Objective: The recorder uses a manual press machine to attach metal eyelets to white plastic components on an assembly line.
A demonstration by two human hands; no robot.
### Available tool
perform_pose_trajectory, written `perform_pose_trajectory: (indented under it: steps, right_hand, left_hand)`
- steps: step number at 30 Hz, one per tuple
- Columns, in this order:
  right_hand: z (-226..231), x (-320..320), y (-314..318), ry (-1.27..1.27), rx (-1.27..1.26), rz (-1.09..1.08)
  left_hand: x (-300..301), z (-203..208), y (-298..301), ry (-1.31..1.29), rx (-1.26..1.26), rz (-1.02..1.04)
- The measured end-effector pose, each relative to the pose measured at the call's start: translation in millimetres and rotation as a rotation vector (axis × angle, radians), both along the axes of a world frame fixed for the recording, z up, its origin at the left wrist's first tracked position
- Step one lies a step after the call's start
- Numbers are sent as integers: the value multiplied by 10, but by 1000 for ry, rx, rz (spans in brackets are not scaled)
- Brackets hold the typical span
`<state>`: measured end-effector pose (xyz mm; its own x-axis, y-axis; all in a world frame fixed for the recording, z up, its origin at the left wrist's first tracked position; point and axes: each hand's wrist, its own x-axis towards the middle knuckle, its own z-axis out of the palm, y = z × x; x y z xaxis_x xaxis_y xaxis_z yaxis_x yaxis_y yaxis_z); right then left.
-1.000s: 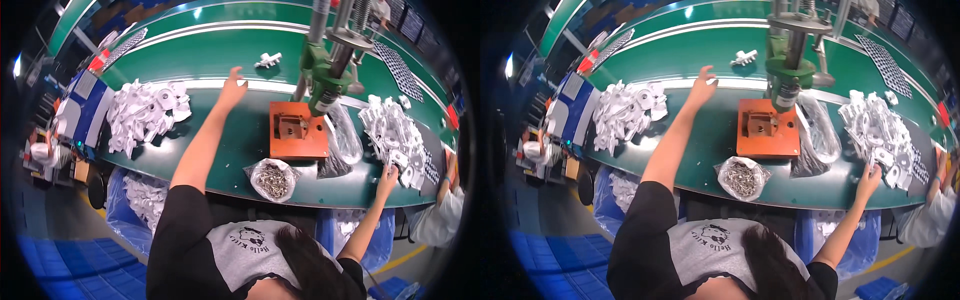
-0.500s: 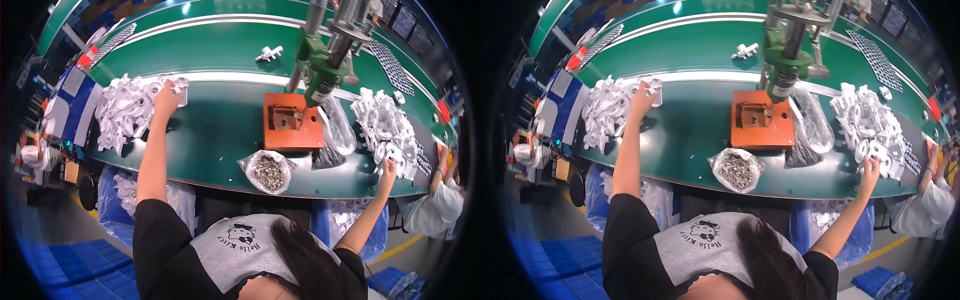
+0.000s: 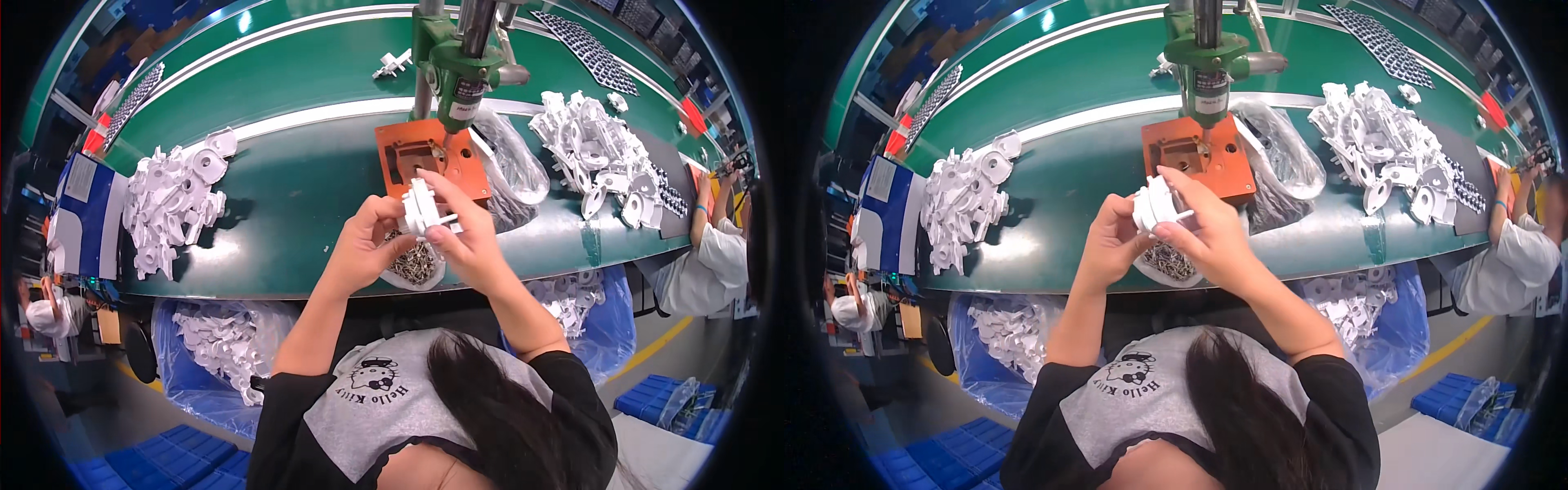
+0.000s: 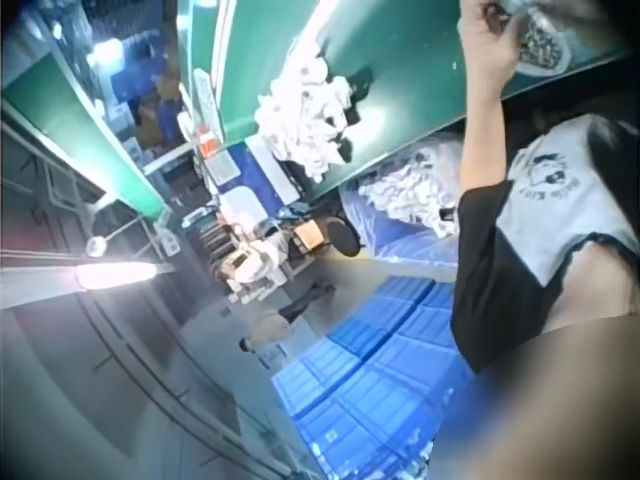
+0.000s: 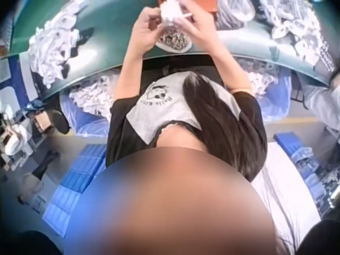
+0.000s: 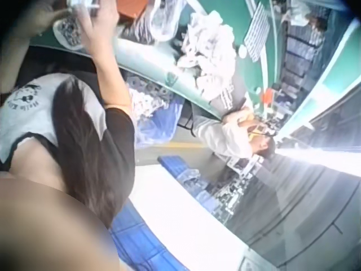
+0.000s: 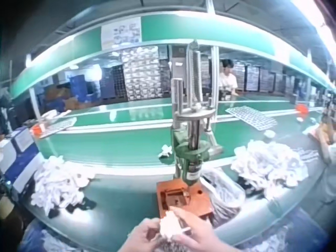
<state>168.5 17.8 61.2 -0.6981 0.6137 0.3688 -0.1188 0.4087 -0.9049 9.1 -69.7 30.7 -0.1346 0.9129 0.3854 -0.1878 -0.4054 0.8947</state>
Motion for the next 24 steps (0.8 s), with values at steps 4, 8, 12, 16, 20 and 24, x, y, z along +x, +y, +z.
perform_pose_trajectory:
  steps: [4,8,12,16,20,24]
  right_hand:
    - [-129,-164,-77,70,6,4]
    - [-344,-280,-41,201,-19,-12]
    - [-333,-285,29,238,-185,32]
    - [-246,-84,157,198,-250,186]
    - [-447,127,1043,-123,257,-599]
    - [-976,212,1942,-581,434,-596]
  left_hand:
    - [39,11,-42,-106,-16,11]
    - [281,-46,25,-259,-50,196]
    - [434,-130,119,-83,-21,388]
    - [160,-127,162,277,-29,509]
    - [-179,-47,405,1009,172,632]
    - [-261,-20,813,1351,199,545]
